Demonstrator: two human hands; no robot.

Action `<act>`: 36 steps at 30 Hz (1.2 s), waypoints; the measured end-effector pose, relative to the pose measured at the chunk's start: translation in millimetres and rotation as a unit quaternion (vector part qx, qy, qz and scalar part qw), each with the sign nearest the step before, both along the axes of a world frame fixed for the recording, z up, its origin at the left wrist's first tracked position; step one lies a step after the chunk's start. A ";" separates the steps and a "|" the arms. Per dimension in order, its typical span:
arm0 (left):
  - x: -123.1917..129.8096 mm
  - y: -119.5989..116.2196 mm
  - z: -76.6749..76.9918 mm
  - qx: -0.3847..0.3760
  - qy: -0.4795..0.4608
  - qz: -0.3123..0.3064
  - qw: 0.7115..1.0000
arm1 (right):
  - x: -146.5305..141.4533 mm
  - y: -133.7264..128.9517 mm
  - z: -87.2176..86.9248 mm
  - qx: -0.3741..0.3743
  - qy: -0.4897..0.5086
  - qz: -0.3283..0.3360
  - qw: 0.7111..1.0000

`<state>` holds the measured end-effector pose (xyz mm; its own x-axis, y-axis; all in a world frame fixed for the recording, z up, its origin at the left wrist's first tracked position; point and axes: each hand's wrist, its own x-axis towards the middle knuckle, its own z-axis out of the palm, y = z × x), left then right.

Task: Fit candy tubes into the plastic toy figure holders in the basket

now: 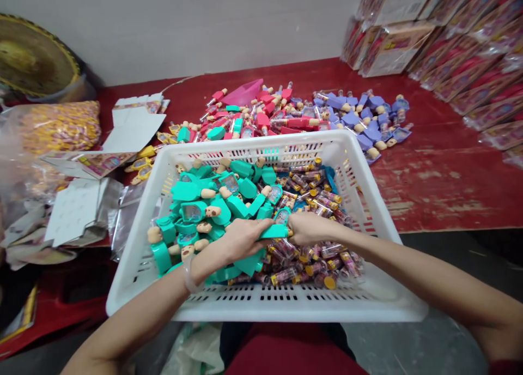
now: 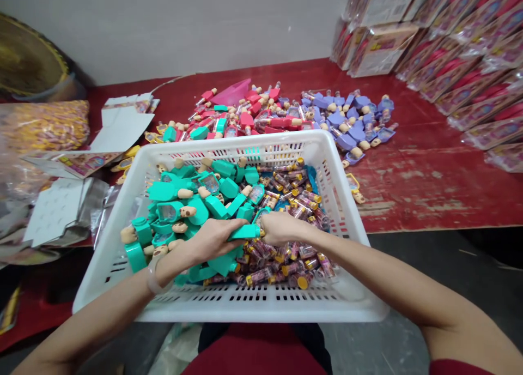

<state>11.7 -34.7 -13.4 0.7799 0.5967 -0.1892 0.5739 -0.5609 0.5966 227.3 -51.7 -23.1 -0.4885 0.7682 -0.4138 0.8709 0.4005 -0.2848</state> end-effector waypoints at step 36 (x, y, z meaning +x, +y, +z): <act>5.1 -4.0 9.5 0.004 0.086 0.092 0.992 | 12.1 17.4 7.0 0.049 -0.036 -0.051 0.997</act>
